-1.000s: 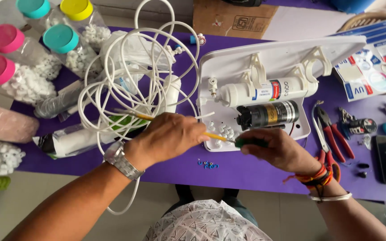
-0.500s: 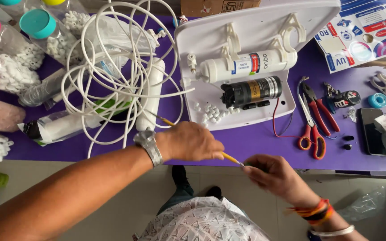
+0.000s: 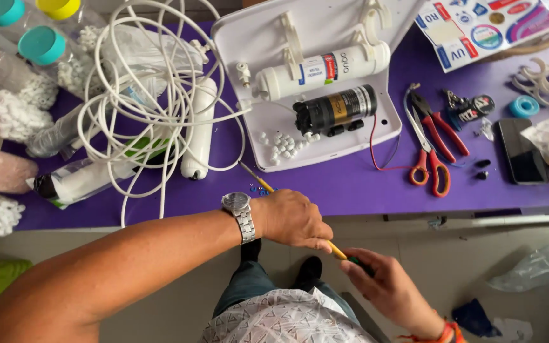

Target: The person applies a label to a white cylindrical filter housing and places it into a white mounting bracket. They then connect a white tube to the filter housing, cut the tube with scissors, and use a screwdriver to tighten a fitting on the bracket.

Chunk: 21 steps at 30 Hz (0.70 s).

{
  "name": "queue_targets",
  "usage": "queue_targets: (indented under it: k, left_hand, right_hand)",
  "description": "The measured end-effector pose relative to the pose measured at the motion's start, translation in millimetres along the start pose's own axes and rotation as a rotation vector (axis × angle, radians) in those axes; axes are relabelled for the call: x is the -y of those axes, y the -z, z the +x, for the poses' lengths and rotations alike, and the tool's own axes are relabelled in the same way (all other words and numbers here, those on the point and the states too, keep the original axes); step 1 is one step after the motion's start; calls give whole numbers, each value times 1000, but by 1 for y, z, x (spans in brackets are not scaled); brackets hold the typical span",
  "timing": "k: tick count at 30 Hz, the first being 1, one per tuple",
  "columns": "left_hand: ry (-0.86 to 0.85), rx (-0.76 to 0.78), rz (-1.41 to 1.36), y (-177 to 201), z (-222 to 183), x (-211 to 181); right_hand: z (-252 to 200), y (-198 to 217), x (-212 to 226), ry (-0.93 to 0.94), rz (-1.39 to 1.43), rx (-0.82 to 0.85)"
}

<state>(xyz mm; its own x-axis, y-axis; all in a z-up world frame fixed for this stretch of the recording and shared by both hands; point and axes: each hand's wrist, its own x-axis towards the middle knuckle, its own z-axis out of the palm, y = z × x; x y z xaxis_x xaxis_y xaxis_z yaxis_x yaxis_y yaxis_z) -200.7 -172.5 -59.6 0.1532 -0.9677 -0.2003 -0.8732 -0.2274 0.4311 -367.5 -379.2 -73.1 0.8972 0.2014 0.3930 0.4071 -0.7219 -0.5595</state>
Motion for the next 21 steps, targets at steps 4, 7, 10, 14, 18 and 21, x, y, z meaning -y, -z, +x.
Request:
queue_targets:
  k: [4, 7, 10, 14, 18, 21]
  left_hand:
    - [-167, -169, 154, 14, 7, 9]
    - [-175, -555, 145, 26, 2, 35]
    - [104, -1078, -116, 9, -7, 82]
    - [442, -1313, -468, -15, -20, 141]
    - [531, -1306, -695, -17, -21, 178]
    - [591, -1335, -1104, -23, -16, 210]
  right_hand:
    - [-2, -4, 16, -945, 768, 299]
    - [12, -23, 42, -868, 671, 102]
    - [33, -40, 64, -907, 528, 23]
    - [50, -66, 89, -941, 328, -12]
    - [67, -89, 108, -861, 304, -112]
    - [78, -103, 116, -842, 185, -151]
